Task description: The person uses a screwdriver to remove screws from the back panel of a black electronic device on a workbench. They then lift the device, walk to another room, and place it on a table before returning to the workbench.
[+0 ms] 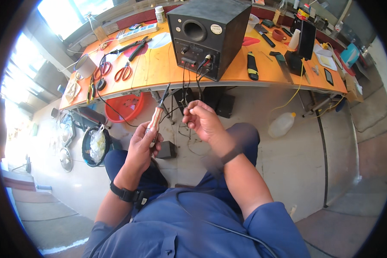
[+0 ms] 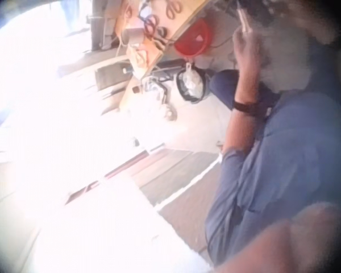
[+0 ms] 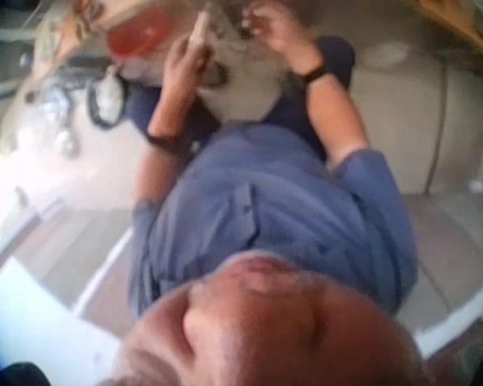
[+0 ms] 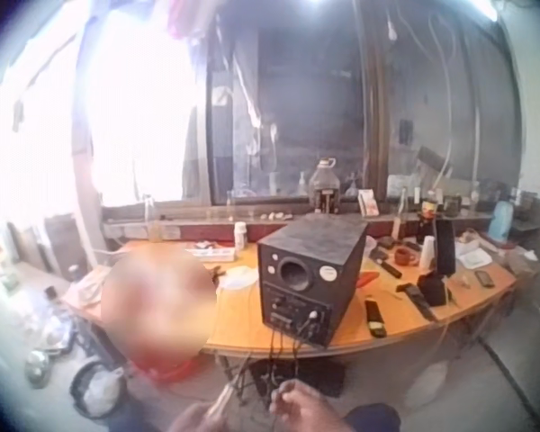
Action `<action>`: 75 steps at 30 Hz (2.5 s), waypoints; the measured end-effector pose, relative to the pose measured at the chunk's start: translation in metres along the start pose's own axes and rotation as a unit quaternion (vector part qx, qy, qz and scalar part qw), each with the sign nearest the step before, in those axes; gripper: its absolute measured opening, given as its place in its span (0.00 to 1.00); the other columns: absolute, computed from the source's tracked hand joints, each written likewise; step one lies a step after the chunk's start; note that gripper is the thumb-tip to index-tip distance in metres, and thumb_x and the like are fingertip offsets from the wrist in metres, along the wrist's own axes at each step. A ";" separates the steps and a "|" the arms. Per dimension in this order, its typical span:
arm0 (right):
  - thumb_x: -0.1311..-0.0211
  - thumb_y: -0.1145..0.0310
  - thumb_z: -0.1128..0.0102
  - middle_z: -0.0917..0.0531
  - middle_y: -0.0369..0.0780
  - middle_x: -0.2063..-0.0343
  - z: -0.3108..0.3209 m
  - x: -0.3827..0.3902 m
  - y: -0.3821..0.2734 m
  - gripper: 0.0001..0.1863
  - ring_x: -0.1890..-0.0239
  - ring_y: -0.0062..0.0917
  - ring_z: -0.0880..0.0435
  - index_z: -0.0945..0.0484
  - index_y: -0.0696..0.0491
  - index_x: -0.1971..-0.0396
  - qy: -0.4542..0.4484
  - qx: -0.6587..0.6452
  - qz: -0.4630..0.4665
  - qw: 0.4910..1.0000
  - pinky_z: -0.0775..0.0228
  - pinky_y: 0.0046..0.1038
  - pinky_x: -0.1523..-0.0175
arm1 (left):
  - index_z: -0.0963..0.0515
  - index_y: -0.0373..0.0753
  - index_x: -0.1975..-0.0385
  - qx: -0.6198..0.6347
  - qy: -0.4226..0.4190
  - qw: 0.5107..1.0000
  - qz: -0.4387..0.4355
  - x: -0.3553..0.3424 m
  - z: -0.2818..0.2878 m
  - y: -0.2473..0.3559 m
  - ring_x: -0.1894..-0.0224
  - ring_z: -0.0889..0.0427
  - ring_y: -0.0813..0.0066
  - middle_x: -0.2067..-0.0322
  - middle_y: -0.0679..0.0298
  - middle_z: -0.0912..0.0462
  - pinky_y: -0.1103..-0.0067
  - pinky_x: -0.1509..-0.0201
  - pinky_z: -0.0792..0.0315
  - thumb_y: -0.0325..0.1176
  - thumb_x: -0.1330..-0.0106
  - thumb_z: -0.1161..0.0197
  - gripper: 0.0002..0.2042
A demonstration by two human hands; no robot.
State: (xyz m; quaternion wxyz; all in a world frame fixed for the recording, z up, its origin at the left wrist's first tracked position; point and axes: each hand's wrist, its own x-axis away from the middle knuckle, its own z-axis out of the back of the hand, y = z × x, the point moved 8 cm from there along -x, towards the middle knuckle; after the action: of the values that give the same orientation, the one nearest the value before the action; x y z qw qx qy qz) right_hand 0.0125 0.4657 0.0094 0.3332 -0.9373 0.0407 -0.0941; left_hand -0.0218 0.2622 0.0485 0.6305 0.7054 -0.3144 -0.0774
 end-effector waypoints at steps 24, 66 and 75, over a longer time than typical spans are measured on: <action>0.25 0.56 0.41 0.25 0.28 0.77 -0.018 -0.107 0.017 0.14 0.82 0.11 0.31 0.18 0.51 0.64 0.016 0.018 -0.020 0.999 0.44 0.15 0.80 | 0.24 0.38 0.46 0.117 0.023 0.991 0.066 -0.094 -0.004 -0.004 0.77 0.25 0.78 0.68 0.61 0.18 0.83 0.76 0.33 0.44 0.22 0.48 0.17; 0.31 0.50 0.34 0.25 0.27 0.80 -0.022 -0.109 0.032 0.17 0.85 0.10 0.29 0.19 0.49 0.71 0.018 0.031 -0.047 0.998 0.45 0.14 0.83 | 0.24 0.36 0.47 0.076 0.013 0.996 0.047 -0.111 0.002 0.000 0.78 0.28 0.83 0.69 0.63 0.19 0.86 0.77 0.36 0.41 0.23 0.43 0.16; 0.31 0.52 0.34 0.25 0.27 0.80 -0.025 -0.110 0.028 0.16 0.83 0.09 0.29 0.18 0.49 0.69 0.022 0.051 -0.030 0.998 0.43 0.13 0.80 | 0.26 0.35 0.44 0.007 0.052 0.999 0.007 -0.105 0.006 0.009 0.78 0.27 0.84 0.69 0.65 0.18 0.86 0.78 0.35 0.37 0.25 0.39 0.16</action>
State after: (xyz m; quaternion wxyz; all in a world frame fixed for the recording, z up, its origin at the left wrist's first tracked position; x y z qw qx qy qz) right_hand -0.1007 0.4442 -0.0059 0.3765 -0.9176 0.0146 -0.1267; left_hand -0.1110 0.3141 0.0255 0.6420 0.7103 -0.2865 -0.0340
